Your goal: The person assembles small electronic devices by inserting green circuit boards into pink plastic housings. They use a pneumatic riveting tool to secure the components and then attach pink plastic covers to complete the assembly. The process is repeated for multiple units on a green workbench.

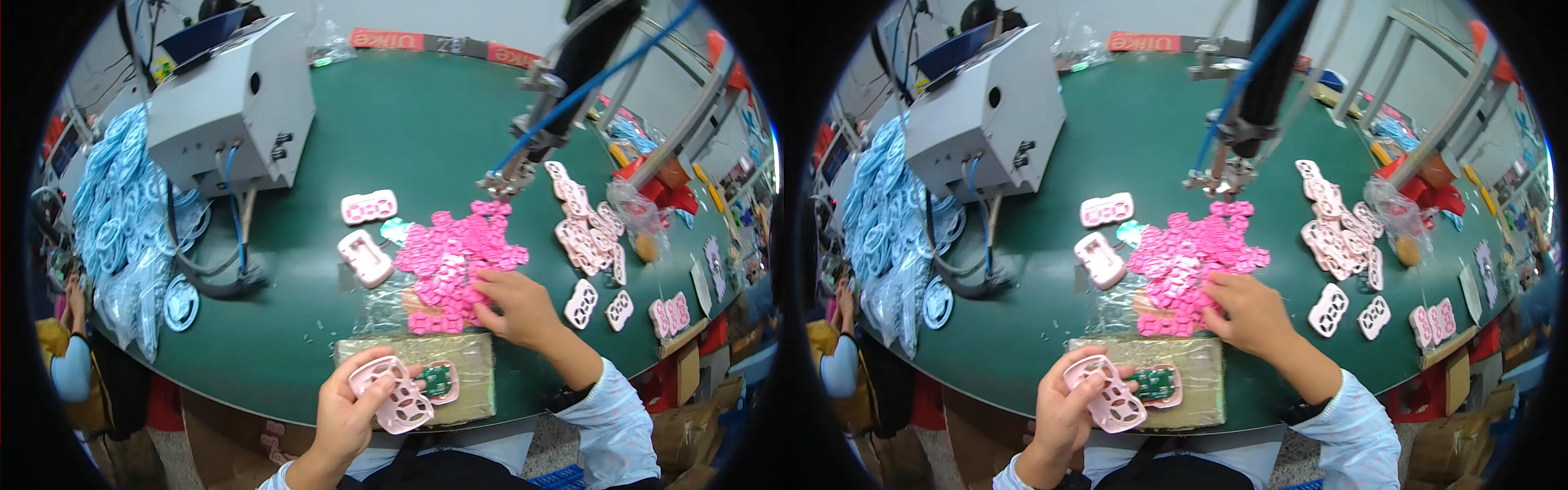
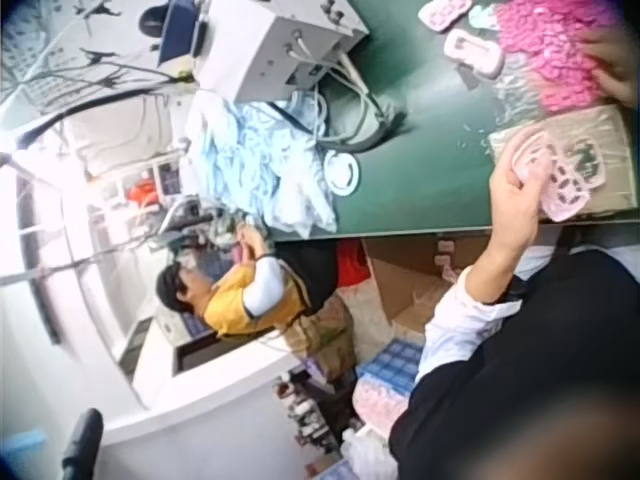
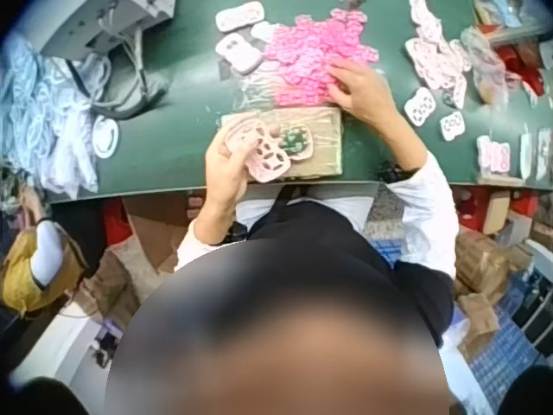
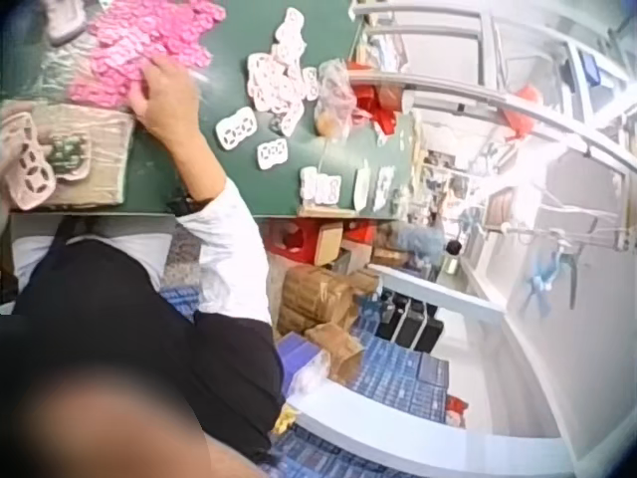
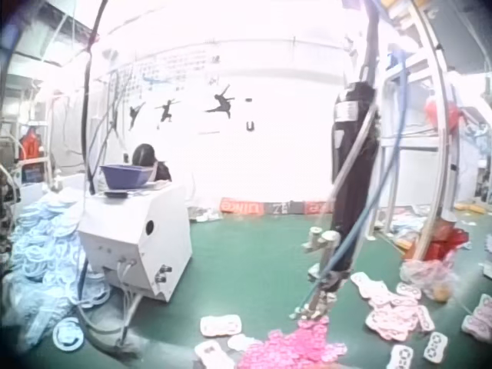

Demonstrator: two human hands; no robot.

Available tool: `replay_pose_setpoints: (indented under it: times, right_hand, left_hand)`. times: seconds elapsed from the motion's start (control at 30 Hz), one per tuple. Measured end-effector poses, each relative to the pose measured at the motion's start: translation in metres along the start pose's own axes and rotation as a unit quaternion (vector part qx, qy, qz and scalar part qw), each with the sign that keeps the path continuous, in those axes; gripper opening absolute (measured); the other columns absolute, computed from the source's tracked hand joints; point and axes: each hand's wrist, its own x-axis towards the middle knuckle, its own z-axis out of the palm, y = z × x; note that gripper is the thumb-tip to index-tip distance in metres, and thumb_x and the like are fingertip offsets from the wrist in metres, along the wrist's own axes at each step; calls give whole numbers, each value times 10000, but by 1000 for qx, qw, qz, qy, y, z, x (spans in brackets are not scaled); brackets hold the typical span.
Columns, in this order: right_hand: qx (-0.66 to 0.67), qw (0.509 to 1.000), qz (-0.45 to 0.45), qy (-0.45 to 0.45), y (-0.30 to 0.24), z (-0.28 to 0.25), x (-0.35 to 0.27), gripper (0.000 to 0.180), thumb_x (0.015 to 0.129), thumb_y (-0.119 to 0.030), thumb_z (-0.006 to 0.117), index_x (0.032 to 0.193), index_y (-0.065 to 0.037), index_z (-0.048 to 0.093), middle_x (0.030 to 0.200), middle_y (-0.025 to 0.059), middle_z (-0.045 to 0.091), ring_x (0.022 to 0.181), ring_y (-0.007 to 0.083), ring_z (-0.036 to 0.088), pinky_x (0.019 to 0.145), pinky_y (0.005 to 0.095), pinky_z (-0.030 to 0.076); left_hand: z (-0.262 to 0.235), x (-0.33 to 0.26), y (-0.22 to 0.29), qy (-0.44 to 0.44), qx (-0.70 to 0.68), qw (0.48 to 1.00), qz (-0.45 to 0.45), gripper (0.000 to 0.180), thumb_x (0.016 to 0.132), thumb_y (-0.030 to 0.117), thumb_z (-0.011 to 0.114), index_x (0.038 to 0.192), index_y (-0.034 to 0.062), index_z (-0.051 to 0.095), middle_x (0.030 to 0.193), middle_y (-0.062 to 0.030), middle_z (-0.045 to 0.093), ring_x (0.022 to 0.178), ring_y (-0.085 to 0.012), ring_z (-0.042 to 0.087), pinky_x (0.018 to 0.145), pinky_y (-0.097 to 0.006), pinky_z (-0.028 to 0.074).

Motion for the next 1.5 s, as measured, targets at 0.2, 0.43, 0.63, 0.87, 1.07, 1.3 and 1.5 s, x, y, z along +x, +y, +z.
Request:
replay_pose_setpoints:
  times: [0.2, 0.43, 0.63, 0.87, 1.07, 1.3, 1.5]
  right_hand:
    - [39, 992, -2, 120, 1, -18, -9, 219, 754, -42, 720, 973, -46, 716, 1068, 124, 677, 887, 271, 666, 744, 318, 568]
    - [460, 816, 296, 185, 15, -35, -50, 114, 913, -22, 630, 991, 57, 659, 927, 107, 690, 801, 163, 683, 693, 272, 586]
    - [651, 660, 360, 101, -37, -69, -69, 99, 908, -3, 618, 982, 60, 598, 901, 157, 687, 802, 242, 717, 679, 308, 611]
    - [591, 739, 309, 97, -102, -46, -60, 124, 885, -20, 681, 963, 49, 615, 832, 95, 675, 736, 141, 687, 621, 247, 566]
    - [558, 761, 319, 83, -108, -32, -53, 105, 871, -40, 712, 919, 18, 638, 782, 15, 639, 646, 25, 547, 538, 175, 416]
    - [527, 784, 321, 72, -111, -25, -49, 106, 855, -39, 728, 865, -1, 630, 716, -47, 579, 583, -26, 430, 500, 159, 315]
    - [518, 789, 324, 54, -111, -27, -43, 104, 853, -41, 729, 844, -7, 631, 696, -56, 579, 572, -32, 433, 492, 155, 315]
  left_hand:
    - [-4, 9, -10, 37, -14, 999, 26, 253, 969, 119, 567, 1165, -40, 567, 1076, -211, 672, 934, -269, 683, 822, -394, 568]
    - [-13, 7, -15, 34, -77, 996, 31, 282, 1001, 187, 553, 1161, -42, 583, 1040, -121, 666, 872, -193, 672, 748, -310, 581]
    - [4, 3, -12, 29, -67, 997, -37, 251, 986, 118, 504, 1176, -42, 546, 1063, -154, 652, 923, -257, 691, 772, -383, 615]
    - [27, -6, -24, -56, -138, 989, -15, 346, 1045, 184, 433, 1258, -74, 519, 1232, -169, 600, 1100, -260, 631, 971, -412, 532]
    - [22, -9, -31, -73, -68, 995, 0, 367, 1036, 182, 451, 1297, -73, 481, 1241, -213, 599, 1104, -303, 637, 972, -420, 532]
    - [15, -7, -38, -89, -80, 992, 30, 310, 1003, 79, 511, 1267, -82, 522, 1216, -177, 618, 1091, -245, 637, 964, -367, 530]
    - [11, -9, -35, -85, -49, 995, 25, 303, 993, 76, 520, 1249, -86, 533, 1205, -188, 624, 1082, -256, 642, 966, -385, 530]
